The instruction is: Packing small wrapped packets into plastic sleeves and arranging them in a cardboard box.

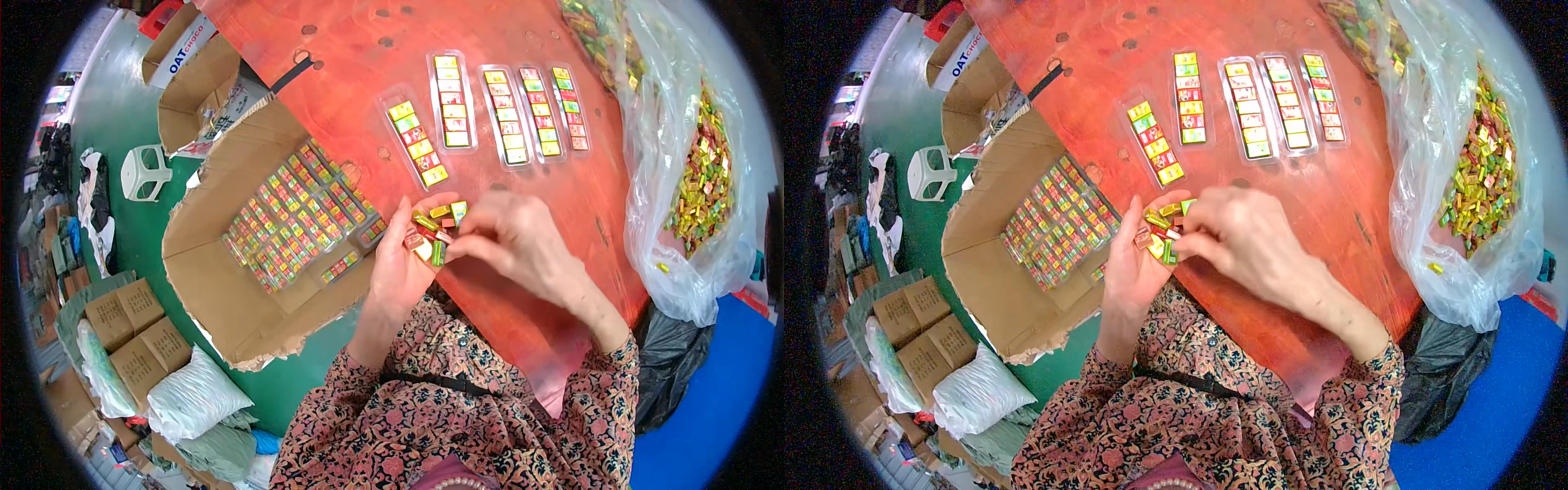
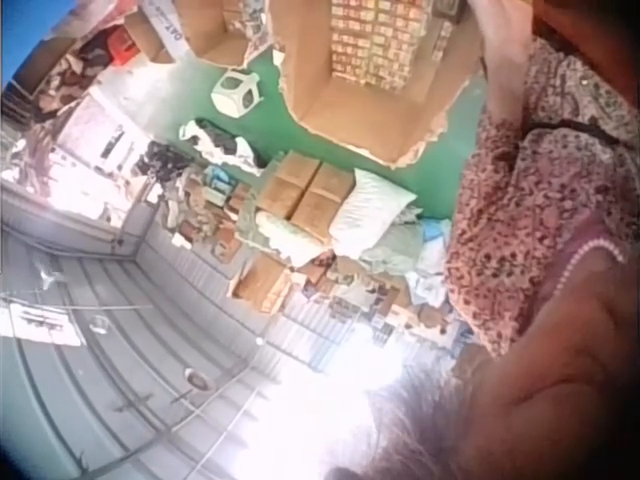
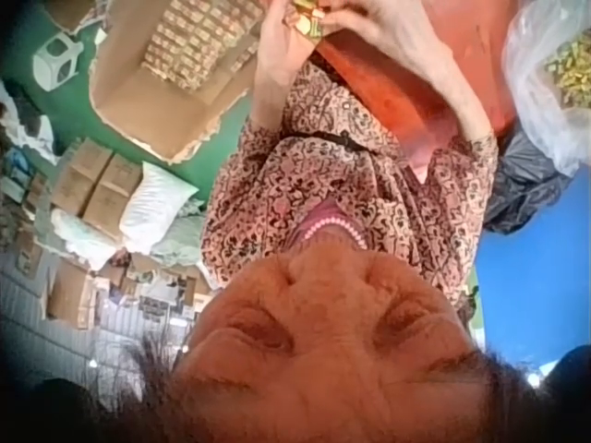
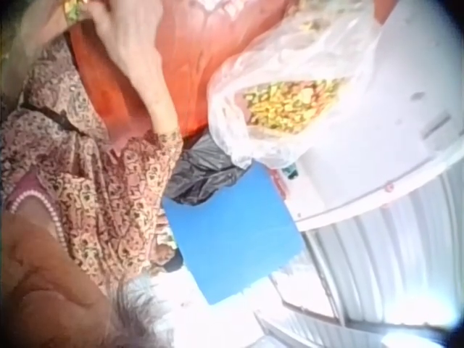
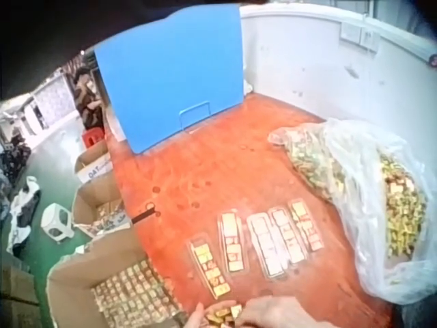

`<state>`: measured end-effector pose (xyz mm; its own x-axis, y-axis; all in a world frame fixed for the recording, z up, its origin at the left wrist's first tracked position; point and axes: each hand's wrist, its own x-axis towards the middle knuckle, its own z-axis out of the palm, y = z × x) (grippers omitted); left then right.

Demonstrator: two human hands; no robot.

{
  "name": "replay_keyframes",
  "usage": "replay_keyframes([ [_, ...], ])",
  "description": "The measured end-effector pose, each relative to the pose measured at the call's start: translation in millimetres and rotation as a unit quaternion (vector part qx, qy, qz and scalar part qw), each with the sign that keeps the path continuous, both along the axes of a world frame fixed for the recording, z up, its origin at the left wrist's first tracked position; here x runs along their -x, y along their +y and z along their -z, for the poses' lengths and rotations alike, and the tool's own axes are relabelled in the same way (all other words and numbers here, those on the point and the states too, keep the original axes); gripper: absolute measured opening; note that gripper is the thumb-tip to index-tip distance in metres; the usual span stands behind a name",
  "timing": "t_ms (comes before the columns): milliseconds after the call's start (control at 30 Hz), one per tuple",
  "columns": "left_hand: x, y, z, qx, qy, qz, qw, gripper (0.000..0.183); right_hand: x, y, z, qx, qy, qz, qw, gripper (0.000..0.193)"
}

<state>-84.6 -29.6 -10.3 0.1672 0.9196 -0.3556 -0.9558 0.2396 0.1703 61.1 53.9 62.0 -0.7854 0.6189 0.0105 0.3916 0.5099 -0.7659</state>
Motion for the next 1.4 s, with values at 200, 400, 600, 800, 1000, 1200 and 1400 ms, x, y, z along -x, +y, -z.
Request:
replay_keyframes([
  [200,-3.9,3.9,-5.6,0.001,0.021,-0.004,1.000,0.050,6.7,-23.0,0.3,-0.178,-0.110,0.011,0.978,0.012],
  [400,-2.5,-1.8,-4.8,-0.005,-0.053,-0.032,0.998,0.049,14.4,2.8,-13.7,-0.074,0.014,0.048,0.996,0.011],
  [600,-2.6,1.9,-7.9,-0.001,0.037,0.020,0.999,0.050,62.5,82.3,14.5,-0.328,0.051,0.026,0.943,0.008],
  [800,-5.1,2.9,-10.2,-0.004,0.036,0.018,0.999,0.050,86.5,110.2,33.4,-0.399,-0.061,-0.050,0.914,0.007],
  [1000,-2.8,2.9,-12.9,-0.004,0.033,0.017,0.999,0.049,94.9,107.8,35.9,-0.442,-0.071,-0.062,0.892,0.008],
  [1200,-4.3,1.2,-9.4,-0.001,0.036,0.021,0.999,0.050,94.7,102.8,38.8,-0.421,-0.082,-0.033,0.903,0.008],
  [1400,-4.8,2.5,-11.9,0.007,0.043,0.021,0.999,0.050,89.1,100.9,46.4,-0.371,-0.033,0.014,0.928,0.009],
])
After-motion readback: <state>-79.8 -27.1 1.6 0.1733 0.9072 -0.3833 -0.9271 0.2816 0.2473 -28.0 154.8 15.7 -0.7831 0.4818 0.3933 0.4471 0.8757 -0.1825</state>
